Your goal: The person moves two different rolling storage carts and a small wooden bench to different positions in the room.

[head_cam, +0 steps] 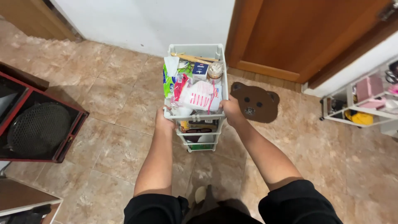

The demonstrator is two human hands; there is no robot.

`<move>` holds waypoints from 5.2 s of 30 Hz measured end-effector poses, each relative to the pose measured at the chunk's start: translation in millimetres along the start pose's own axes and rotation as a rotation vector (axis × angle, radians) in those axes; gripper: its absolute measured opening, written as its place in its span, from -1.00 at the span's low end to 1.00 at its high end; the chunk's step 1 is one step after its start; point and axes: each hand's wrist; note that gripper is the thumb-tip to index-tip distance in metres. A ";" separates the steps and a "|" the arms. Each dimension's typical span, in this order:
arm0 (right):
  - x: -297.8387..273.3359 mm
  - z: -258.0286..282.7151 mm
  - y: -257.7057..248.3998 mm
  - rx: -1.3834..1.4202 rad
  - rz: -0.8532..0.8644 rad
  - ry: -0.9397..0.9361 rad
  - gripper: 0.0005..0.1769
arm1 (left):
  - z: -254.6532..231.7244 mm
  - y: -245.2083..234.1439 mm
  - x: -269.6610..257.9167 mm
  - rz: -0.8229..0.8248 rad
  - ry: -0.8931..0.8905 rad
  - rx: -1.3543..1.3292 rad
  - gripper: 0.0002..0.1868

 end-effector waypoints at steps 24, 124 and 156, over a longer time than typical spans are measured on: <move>300.2 132.2 55.4 -0.217 0.237 0.051 -0.46 | -84.4 126.9 155.3 -0.422 0.148 -0.085 -0.69; 946.7 334.7 773.8 -0.499 0.914 0.210 -0.40 | -692.7 95.2 663.7 -0.618 0.895 -0.761 -0.84; 980.3 399.5 818.2 -0.754 0.720 0.289 -0.26 | -675.2 49.4 783.9 -0.607 1.151 -0.828 -0.82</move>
Point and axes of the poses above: each hand's wrist, its own x-axis towards the middle knuckle, its own y-axis out of the palm, z = x × y, and after that the axes turned 10 degrees about y, right-handed
